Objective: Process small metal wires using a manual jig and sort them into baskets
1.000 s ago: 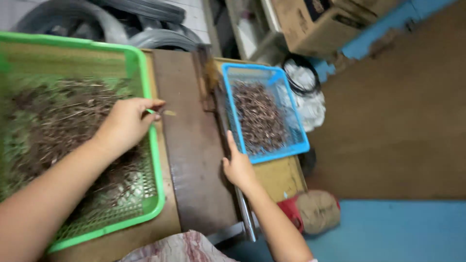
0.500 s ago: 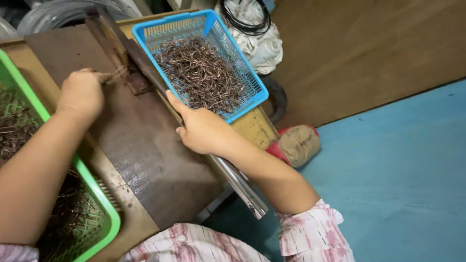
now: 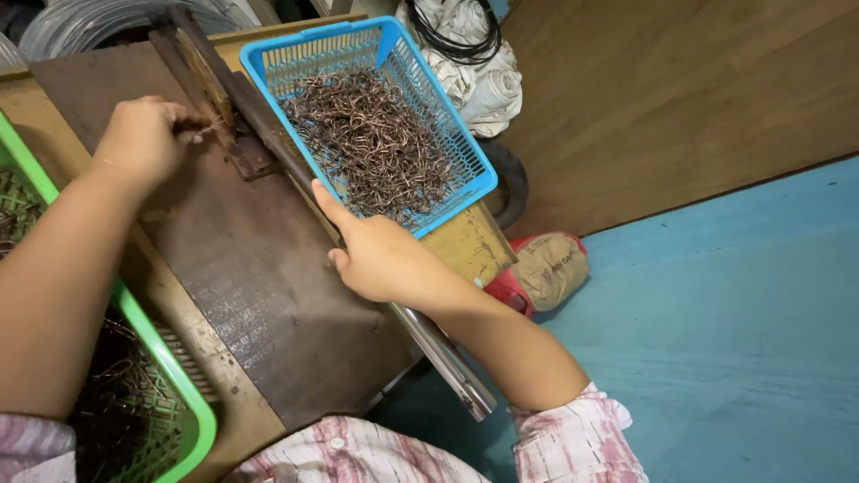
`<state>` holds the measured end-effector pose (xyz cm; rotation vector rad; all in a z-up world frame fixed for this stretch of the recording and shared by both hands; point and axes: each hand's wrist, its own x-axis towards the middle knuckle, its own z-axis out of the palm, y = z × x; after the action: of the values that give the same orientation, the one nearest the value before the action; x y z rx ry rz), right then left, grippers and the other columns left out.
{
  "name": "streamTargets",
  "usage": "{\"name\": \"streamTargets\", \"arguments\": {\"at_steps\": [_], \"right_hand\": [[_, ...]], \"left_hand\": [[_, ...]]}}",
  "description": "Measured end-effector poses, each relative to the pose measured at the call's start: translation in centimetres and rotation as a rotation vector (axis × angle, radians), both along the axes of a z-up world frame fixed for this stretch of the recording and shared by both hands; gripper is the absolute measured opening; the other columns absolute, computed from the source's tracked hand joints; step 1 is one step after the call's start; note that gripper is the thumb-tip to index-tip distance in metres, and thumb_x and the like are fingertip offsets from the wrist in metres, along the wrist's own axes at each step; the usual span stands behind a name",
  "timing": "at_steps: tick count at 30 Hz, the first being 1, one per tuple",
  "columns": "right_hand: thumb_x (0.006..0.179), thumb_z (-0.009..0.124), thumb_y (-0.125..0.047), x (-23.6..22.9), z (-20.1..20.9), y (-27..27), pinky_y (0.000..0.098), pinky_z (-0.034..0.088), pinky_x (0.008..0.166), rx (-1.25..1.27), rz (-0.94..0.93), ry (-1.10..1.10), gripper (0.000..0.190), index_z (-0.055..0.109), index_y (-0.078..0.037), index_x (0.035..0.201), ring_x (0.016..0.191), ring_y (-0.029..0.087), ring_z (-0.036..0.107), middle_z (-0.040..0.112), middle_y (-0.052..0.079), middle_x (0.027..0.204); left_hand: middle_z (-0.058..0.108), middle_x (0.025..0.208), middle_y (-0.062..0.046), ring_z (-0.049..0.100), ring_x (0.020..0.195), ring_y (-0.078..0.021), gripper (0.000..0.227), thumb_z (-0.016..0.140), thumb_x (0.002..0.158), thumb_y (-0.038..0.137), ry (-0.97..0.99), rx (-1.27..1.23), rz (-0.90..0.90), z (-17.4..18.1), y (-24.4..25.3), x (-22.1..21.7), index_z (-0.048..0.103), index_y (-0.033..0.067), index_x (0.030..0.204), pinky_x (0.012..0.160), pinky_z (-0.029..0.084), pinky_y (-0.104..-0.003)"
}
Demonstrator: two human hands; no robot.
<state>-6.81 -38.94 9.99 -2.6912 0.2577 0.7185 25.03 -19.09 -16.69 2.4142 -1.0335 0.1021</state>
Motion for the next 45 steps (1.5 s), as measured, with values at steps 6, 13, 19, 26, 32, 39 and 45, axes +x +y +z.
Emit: {"name": "streamTargets", "arguments": {"at_steps": [6,13,19,26,32,39,45], "right_hand": [[0.102,0.058,-0.023,-0.8,-2.4,0.1,0.0602,0.051,0.082,0.036,-0.024,-0.058,0.090,0.009,-0.030,0.177,0.091,0.059,0.068,0.072,0.038,0.093],[0.104,0.053,-0.022,-1.4,-2.8,1.2,0.0548,0.052,0.083,0.110,-0.120,-0.007,0.085,0.011,-0.035,0.177,0.089,0.057,0.067,0.072,0.034,0.091],[0.102,0.054,-0.021,-1.9,-5.2,0.9,0.0569,0.050,0.080,0.115,-0.098,-0.092,0.087,0.011,-0.034,0.177,0.085,0.058,0.066,0.073,0.034,0.085],[0.102,0.053,-0.021,-2.0,-6.3,0.9,0.0587,0.048,0.079,0.121,-0.108,-0.101,0.087,0.011,-0.034,0.176,0.086,0.059,0.064,0.073,0.032,0.083],[0.101,0.051,-0.021,-1.9,-6.3,1.1,0.0621,0.049,0.081,0.090,-0.122,-0.092,0.087,0.009,-0.035,0.176,0.092,0.059,0.066,0.075,0.032,0.093],[0.101,0.051,-0.018,-1.8,-7.4,1.3,0.0641,0.049,0.077,0.021,-0.073,-0.149,0.088,0.008,-0.028,0.177,0.088,0.059,0.067,0.075,0.034,0.097],[0.104,0.051,-0.015,-1.8,-4.5,1.8,0.0683,0.055,0.105,0.087,-0.097,-0.116,0.078,0.017,-0.013,0.174,0.119,0.060,0.069,0.069,0.042,0.128]], "left_hand": [[0.078,0.110,-0.016,0.068,0.114,-0.0353,0.024,0.082,0.100,0.012,0.106,-0.059,-0.004,0.7,-1.5,0.2,0.086,0.0109,0.124,0.101,0.053,-0.044],[0.082,0.109,-0.011,0.073,0.109,-0.0297,0.022,0.084,0.098,0.013,0.094,-0.079,-0.021,0.7,-2.5,0.6,0.088,0.0123,0.120,0.099,0.056,-0.039],[0.079,0.110,-0.010,0.074,0.102,-0.0279,0.021,0.084,0.096,0.008,0.201,-0.134,0.013,0.6,-2.7,0.7,0.087,0.0102,0.117,0.094,0.055,-0.037],[0.081,0.110,-0.011,0.072,0.105,-0.0302,0.020,0.084,0.098,0.014,0.183,-0.032,0.025,1.0,-2.7,1.1,0.088,0.0129,0.118,0.092,0.054,-0.040],[0.081,0.110,-0.013,0.075,0.101,-0.0327,0.024,0.084,0.093,0.015,0.175,0.028,0.036,1.5,-2.8,1.4,0.084,0.0134,0.117,0.090,0.056,-0.044],[0.024,0.151,-0.037,0.029,0.135,-0.0576,0.049,0.072,0.096,0.002,0.254,-0.168,0.364,13.8,-2.1,-7.8,0.038,-0.0055,0.130,0.107,0.042,-0.076],[0.060,0.128,-0.032,0.058,0.126,-0.0527,0.036,0.057,0.085,-0.011,-0.091,-0.378,-0.069,13.3,-9.8,-17.0,0.067,-0.0096,0.120,0.113,0.047,-0.057]]}}
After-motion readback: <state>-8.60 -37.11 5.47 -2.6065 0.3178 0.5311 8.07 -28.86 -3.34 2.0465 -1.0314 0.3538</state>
